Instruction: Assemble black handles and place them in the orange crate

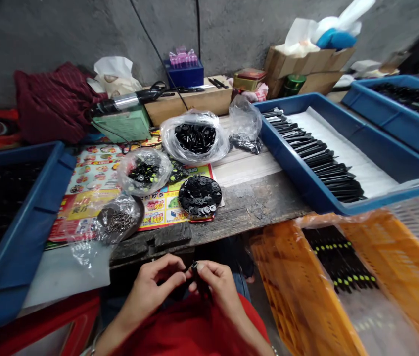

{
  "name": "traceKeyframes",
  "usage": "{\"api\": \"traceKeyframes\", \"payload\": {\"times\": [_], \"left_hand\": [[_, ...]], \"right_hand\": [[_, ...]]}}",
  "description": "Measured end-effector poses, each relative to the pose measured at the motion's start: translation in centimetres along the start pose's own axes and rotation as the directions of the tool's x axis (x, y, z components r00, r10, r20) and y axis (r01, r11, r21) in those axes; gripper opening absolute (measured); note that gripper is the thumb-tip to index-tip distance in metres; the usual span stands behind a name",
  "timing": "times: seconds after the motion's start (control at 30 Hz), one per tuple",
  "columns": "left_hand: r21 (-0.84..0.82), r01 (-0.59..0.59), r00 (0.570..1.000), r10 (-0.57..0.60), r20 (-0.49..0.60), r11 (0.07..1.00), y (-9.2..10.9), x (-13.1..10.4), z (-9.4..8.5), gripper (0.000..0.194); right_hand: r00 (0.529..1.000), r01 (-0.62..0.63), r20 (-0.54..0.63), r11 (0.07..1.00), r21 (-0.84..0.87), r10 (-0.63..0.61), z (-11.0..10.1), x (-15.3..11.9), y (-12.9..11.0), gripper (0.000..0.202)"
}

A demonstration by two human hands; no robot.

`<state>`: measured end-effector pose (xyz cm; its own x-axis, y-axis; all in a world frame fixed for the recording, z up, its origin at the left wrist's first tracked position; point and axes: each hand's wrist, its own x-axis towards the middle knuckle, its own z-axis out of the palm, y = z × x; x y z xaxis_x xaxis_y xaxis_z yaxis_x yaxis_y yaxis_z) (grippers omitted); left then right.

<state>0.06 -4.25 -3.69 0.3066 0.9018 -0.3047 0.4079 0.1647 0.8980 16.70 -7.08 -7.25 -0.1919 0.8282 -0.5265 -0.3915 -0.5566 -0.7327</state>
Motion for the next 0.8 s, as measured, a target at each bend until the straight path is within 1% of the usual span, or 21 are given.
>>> {"api": "traceKeyframes", "payload": {"times": [0.07,0.13,0.23,0.3,0.4,0.5,0.6,0.7,0.8], "left_hand": [[-0.059,0.000,1.000,0.001,0.013,0.998,0.2,0.3,-0.3,0.014],[-0.099,0.000,0.999,0.005,0.050,0.995,0.5,0.6,-0.5,0.016],[-0.080,0.001,0.994,0.008,0.105,0.997,1.1,0.8,-0.7,0.012],[-0.050,-0.002,0.992,0.009,0.129,0.999,1.4,1.0,-0.8,0.011],[-0.055,0.011,0.989,-0.002,0.149,0.998,1.7,1.3,-1.0,0.009],[-0.049,0.021,0.988,-0.014,0.154,0.999,1.7,1.5,-0.9,0.009],[-0.026,0.019,0.990,-0.015,0.141,0.999,1.8,1.5,-0.7,0.010],[0.009,0.021,0.992,-0.022,0.126,1.000,2.1,1.5,-0.6,0.009],[0.034,0.032,0.991,-0.036,0.127,0.999,2.4,1.8,-0.5,0.009]], "right_hand": [[0.999,0.031,0.019,0.998,-0.062,-0.030,0.0,-0.1,-0.2,0.052],[0.996,0.066,0.064,0.992,-0.105,-0.059,0.1,-0.3,-0.6,0.053],[0.989,0.087,0.129,0.984,-0.154,-0.067,0.3,-0.6,-1.2,0.053],[0.987,0.099,0.146,0.978,-0.185,-0.073,0.3,-0.8,-1.5,0.052],[0.983,0.110,0.170,0.971,-0.213,-0.074,-0.1,-0.9,-1.4,0.052],[0.980,0.097,0.189,0.972,-0.214,-0.056,-0.5,-0.8,-1.1,0.052],[0.982,0.085,0.181,0.975,-0.206,-0.048,-0.8,-0.6,-0.8,0.054],[0.983,0.049,0.184,0.984,-0.172,-0.017,-1.1,-0.3,-0.3,0.055],[0.974,0.029,0.225,0.991,-0.130,0.001,-1.3,0.1,0.1,0.055]]}}
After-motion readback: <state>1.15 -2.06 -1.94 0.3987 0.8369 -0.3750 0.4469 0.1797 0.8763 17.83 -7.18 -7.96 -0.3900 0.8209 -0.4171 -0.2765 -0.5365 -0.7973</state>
